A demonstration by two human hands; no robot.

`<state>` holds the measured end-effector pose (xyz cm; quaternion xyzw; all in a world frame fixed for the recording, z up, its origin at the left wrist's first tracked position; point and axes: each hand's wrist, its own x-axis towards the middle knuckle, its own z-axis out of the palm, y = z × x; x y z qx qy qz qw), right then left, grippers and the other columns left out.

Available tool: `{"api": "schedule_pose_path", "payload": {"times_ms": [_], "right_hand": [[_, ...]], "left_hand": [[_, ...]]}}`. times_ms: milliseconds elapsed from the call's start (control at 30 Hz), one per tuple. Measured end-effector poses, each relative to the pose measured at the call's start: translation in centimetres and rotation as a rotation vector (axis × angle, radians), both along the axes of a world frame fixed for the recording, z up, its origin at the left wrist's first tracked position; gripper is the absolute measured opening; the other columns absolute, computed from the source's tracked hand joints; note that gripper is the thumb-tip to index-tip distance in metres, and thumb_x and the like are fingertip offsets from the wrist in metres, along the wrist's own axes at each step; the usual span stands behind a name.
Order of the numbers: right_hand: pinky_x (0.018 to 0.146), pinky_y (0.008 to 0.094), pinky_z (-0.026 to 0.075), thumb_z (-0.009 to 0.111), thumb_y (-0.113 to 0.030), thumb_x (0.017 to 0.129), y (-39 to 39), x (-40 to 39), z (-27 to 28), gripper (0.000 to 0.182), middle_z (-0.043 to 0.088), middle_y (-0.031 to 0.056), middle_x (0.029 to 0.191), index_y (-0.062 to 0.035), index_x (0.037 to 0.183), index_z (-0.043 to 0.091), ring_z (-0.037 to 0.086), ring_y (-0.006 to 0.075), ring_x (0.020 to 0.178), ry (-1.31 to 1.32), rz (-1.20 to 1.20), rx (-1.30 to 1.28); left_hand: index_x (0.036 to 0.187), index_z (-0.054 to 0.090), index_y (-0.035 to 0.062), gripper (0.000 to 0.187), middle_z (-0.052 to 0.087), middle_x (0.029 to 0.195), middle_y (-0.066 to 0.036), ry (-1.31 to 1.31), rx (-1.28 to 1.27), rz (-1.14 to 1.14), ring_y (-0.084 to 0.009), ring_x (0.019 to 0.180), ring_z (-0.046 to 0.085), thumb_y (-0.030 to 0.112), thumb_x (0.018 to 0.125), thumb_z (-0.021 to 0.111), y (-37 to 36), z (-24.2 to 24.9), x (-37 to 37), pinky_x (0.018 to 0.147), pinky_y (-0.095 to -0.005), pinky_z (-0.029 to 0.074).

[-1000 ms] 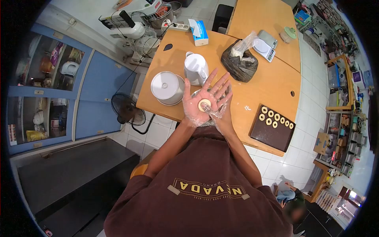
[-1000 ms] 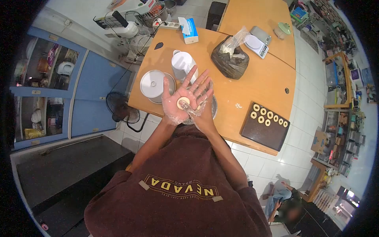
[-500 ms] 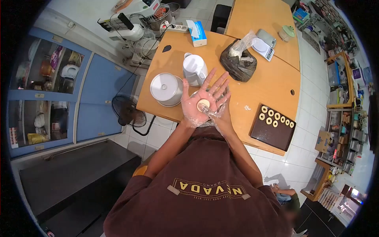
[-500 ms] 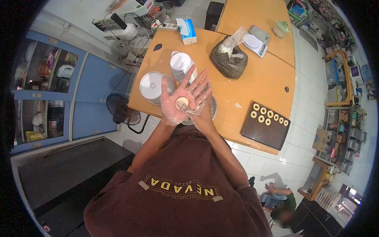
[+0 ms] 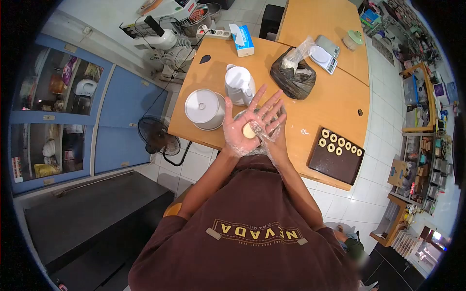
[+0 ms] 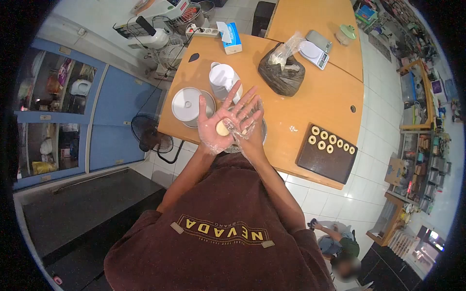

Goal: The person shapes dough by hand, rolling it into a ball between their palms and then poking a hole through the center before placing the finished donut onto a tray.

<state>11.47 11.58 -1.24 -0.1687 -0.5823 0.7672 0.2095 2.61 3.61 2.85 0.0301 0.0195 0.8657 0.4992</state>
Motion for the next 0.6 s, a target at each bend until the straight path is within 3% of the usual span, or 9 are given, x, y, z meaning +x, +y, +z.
{"api": "schedule_pose_path", "payload": {"times_ms": [167, 267, 367, 467, 600], "right_hand": [[0.122, 0.0560, 0.026, 0.084, -0.029, 0.087, 0.0, 0.3, -0.2, 0.112, 0.015, 0.0292, 0.165, 0.0005, 0.162, 0.006, 0.020, 0.0455, 0.154, -0.047, -0.153, 0.366], [0.120, 0.0638, 0.023, 0.084, -0.030, 0.085, 0.7, 0.6, 2.4, 0.097, 0.018, 0.0292, 0.165, -0.0012, 0.159, 0.028, 0.019, 0.0526, 0.153, -0.019, -0.217, 0.794], [0.119, 0.0686, 0.020, 0.084, -0.028, 0.083, 1.2, 1.3, 1.8, 0.072, 0.028, 0.0263, 0.163, -0.0038, 0.144, 0.054, 0.022, 0.0547, 0.151, -0.074, -0.010, 1.003], [0.117, 0.0734, 0.017, 0.083, -0.023, 0.082, 0.9, 1.3, 2.4, 0.050, 0.043, 0.0225, 0.156, -0.0058, 0.126, 0.067, 0.028, 0.0511, 0.150, -0.069, -0.024, 1.022], [0.110, 0.0643, 0.035, 0.082, -0.015, 0.079, 0.9, 1.5, 2.7, 0.044, 0.063, 0.0201, 0.133, -0.0046, 0.120, 0.069, 0.053, 0.0438, 0.133, -0.054, 0.028, 0.994]], "left_hand": [[0.167, 0.018, 0.0174, 0.103, 0.013, 0.172, -0.020, 0.036, -0.046, 0.043, -0.0332, 0.160, 0.011, 0.088, 0.092, 0.024, -0.2, -0.5, -0.3, 0.128, -0.0553, 0.011], [0.167, 0.019, 0.0169, 0.103, 0.014, 0.172, -0.019, 0.060, -0.094, 0.056, -0.0322, 0.159, 0.011, 0.087, 0.092, 0.024, -0.4, -0.8, -0.4, 0.128, -0.0547, 0.012], [0.166, 0.021, 0.0155, 0.100, 0.018, 0.171, -0.018, 0.077, -0.163, 0.042, -0.0320, 0.158, 0.017, 0.085, 0.094, 0.025, -0.8, -0.8, -0.5, 0.128, -0.0536, 0.016], [0.165, 0.025, 0.0129, 0.097, 0.025, 0.169, -0.019, 0.033, -0.215, 0.055, -0.0323, 0.154, 0.025, 0.081, 0.096, 0.027, -0.9, -1.5, -0.7, 0.126, -0.0527, 0.022], [0.162, 0.031, 0.0073, 0.093, 0.032, 0.165, -0.018, 0.035, -0.321, 0.075, -0.0325, 0.149, 0.035, 0.077, 0.099, 0.030, -1.1, -3.0, -1.6, 0.124, -0.0514, 0.029]]}}
